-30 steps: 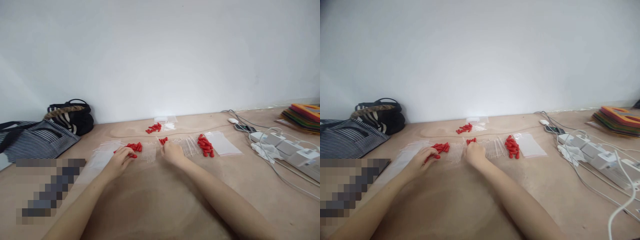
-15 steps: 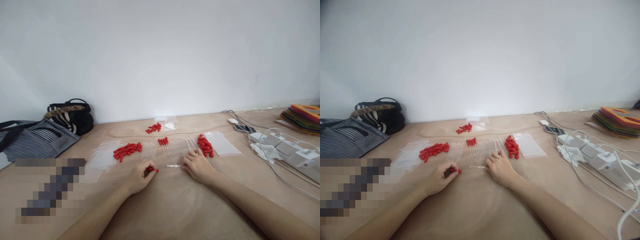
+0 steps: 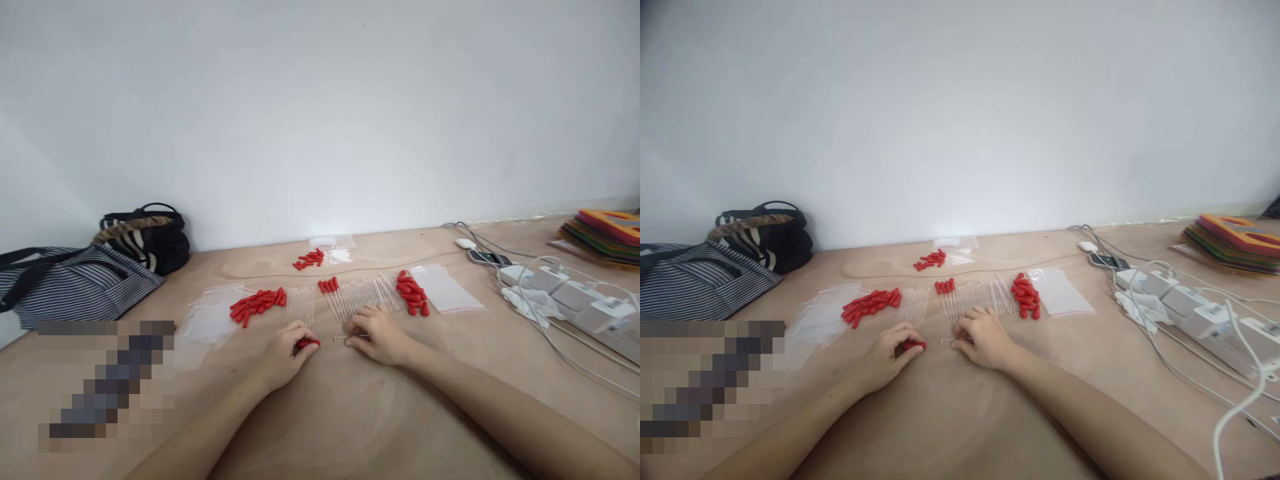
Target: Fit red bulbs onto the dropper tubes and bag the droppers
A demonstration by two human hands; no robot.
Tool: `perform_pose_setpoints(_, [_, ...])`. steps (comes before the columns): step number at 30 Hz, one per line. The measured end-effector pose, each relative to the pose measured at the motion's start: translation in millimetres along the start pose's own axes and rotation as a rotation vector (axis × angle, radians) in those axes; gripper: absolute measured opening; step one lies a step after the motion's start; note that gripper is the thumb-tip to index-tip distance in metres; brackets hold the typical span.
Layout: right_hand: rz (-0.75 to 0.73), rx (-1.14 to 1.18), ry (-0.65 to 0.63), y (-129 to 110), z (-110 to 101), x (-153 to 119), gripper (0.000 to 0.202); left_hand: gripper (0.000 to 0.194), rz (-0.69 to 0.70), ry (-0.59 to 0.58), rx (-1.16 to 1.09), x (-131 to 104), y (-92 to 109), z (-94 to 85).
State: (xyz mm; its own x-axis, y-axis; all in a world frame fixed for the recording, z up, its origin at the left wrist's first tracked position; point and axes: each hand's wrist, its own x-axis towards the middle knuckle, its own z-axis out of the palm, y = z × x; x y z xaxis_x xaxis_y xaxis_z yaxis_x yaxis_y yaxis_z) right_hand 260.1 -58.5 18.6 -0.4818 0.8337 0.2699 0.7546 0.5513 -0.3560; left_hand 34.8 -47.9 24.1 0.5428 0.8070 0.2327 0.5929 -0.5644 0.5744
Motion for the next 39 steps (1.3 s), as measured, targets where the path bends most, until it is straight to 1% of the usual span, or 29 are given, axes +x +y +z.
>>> perform_pose_setpoints(4, [0.018,0.039,0.048,-2.9,10.9,3.0,0.007,0.008,-0.1,0.063,-0.053,1.1,3.6,5.5])
perform_pose_setpoints(7, [0.032,0.018,0.104,-5.0,14.5,1.3,0.007,0.007,-0.131,0.088,-0.125,2.3,3.9,9.0])
perform_pose_setpoints(13, [-0.01,0.066,0.204,-12.5,14.9,0.5,0.009,0.007,-0.106,0.058,-0.205,3.7,3.8,12.9])
perform_pose_setpoints(19, [-0.017,0.098,0.204,-17.4,16.2,-0.3,0.014,0.006,-0.097,0.064,-0.206,3.3,6.5,12.9])
perform_pose_setpoints(24, [-0.007,0.136,0.202,-22.0,16.9,-1.8,0.017,0.007,-0.088,0.093,-0.209,2.1,3.4,15.7])
perform_pose_setpoints(28, [-0.013,0.123,0.228,-25.1,17.8,-3.0,0.018,0.01,-0.087,0.132,-0.266,0.1,-1.3,22.1])
perform_pose_setpoints(33, [-0.051,0.082,0.261,-26.4,19.5,-5.1,0.02,0.014,-0.117,0.171,-0.346,-2.5,-4.9,29.1])
perform_pose_setpoints(39, [-0.122,0.025,0.316,-24.1,20.6,-5.7,0.024,0.014,-0.134,0.167,-0.386,-3.4,-2.5,28.8])
